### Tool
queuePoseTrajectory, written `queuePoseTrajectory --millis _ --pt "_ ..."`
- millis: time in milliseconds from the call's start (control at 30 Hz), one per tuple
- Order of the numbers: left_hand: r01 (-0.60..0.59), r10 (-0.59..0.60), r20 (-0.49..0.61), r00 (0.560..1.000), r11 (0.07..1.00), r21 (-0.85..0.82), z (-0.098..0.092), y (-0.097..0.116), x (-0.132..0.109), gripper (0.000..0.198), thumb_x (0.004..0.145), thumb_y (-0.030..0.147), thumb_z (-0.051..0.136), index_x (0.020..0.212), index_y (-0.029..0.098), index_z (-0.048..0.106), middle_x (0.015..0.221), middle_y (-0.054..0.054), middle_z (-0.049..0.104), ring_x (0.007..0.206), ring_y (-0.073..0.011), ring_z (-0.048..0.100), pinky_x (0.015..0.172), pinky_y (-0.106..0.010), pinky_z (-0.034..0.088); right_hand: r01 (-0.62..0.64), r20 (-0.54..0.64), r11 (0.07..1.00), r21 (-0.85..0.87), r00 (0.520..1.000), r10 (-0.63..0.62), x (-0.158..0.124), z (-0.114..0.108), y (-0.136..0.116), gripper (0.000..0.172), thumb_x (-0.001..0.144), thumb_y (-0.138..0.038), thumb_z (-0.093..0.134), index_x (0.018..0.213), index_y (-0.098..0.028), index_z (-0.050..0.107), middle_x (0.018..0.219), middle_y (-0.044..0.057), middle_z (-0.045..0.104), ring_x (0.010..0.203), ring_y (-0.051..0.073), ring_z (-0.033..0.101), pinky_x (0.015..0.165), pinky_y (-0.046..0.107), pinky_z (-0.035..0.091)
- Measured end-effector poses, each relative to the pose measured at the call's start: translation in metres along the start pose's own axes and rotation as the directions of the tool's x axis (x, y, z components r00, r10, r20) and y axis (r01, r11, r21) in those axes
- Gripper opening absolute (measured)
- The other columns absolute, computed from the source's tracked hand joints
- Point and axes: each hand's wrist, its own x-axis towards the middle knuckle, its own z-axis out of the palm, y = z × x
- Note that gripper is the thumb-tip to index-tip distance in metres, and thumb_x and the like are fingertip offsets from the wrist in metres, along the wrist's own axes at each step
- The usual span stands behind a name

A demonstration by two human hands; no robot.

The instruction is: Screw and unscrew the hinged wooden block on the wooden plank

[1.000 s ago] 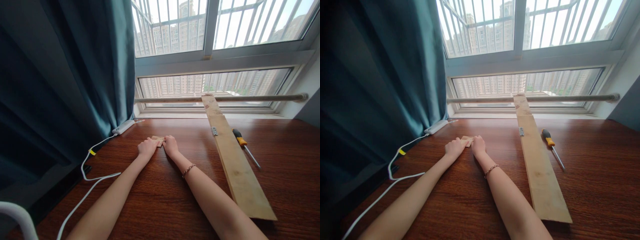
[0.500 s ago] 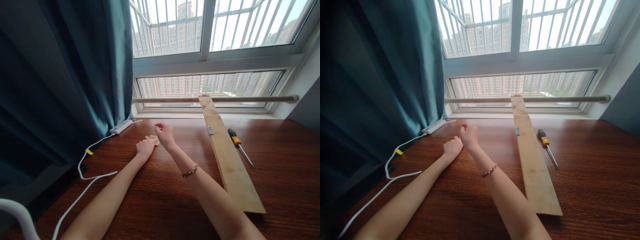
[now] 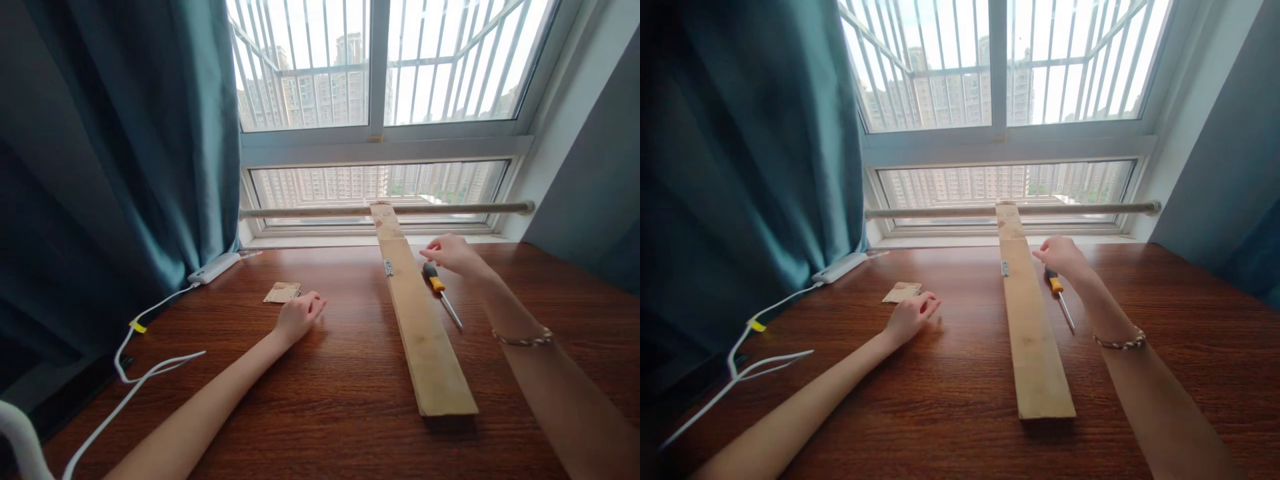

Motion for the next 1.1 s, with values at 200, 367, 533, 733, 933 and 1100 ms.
queuePoseTrajectory --millis 200,367,533,733,933,1100 --pt "0.308 -0.114 0.295 0.949 0.550 -0.776 0.040 0.061 0.060 0.038 0.072 0.053 0.059 0.076 0.016 0.062 0.081 -0.009 0.064 0.077 -0.0204 0.060 0.066 -0.029 0.046 -0.209 0.277 0.958 -0.197 0.925 0.259 0.040 0.046 0.066 0.026 0.067 -0.035 0.069 0.063 -0.010 0.063 0.060 0.010 0.063 0.059 0.022 0.062 0.052 0.028 0.045" --pt "0.621 -0.113 0.629 0.769 -0.096 -0.777 0.061 0.117 0.110 0.043 0.082 0.053 0.045 0.068 0.014 0.056 0.077 -0.010 0.064 0.071 -0.0171 0.061 0.069 -0.029 0.048 -0.216 0.389 0.968 -0.131 0.887 0.251 0.042 0.063 0.070 0.019 0.061 -0.023 0.071 0.055 -0.008 0.062 0.052 0.006 0.059 0.053 0.018 0.059 0.051 0.027 0.046" --pt "0.625 -0.172 0.663 0.728 -0.230 -0.746 0.078 0.146 0.126 0.041 0.087 0.050 0.038 0.072 0.015 0.055 0.068 -0.006 0.062 0.061 -0.0144 0.059 0.062 -0.026 0.048 -0.264 0.395 0.964 0.021 0.888 0.235 0.043 0.071 0.076 0.015 0.055 -0.016 0.071 0.049 -0.008 0.059 0.042 0.005 0.054 0.045 0.017 0.056 0.044 0.026 0.043" --pt "0.602 -0.177 0.656 0.734 -0.279 -0.749 0.076 0.147 0.117 0.039 0.087 0.048 0.039 0.074 0.015 0.054 0.068 -0.005 0.061 0.060 -0.0141 0.058 0.061 -0.027 0.047 -0.346 0.372 0.855 0.387 0.907 0.199 0.039 0.051 0.088 0.013 0.059 -0.018 0.065 0.050 -0.011 0.060 0.052 0.008 0.061 0.045 0.011 0.054 0.041 0.019 0.044" --pt "0.580 -0.095 0.616 0.782 -0.250 -0.775 0.065 0.139 0.109 0.018 0.079 0.033 0.059 0.077 0.015 0.058 0.072 -0.004 0.061 0.063 -0.0120 0.058 0.062 -0.024 0.045 -0.186 0.136 0.475 0.860 0.981 0.138 0.034 -0.011 0.082 0.010 0.071 -0.021 0.057 0.067 -0.014 0.064 0.073 0.007 0.068 0.051 0.007 0.056 0.046 0.014 0.049" --pt "0.569 -0.078 0.596 0.799 -0.221 -0.792 0.067 0.137 0.108 0.009 0.076 0.023 0.061 0.078 0.014 0.062 0.076 -0.004 0.063 0.066 -0.0115 0.058 0.065 -0.024 0.045 0.144 -0.151 0.068 0.987 0.981 0.119 0.016 -0.016 0.041 0.006 0.065 -0.015 0.067 0.070 -0.015 0.064 0.074 0.005 0.069 0.053 0.007 0.059 0.042 0.011 0.048"
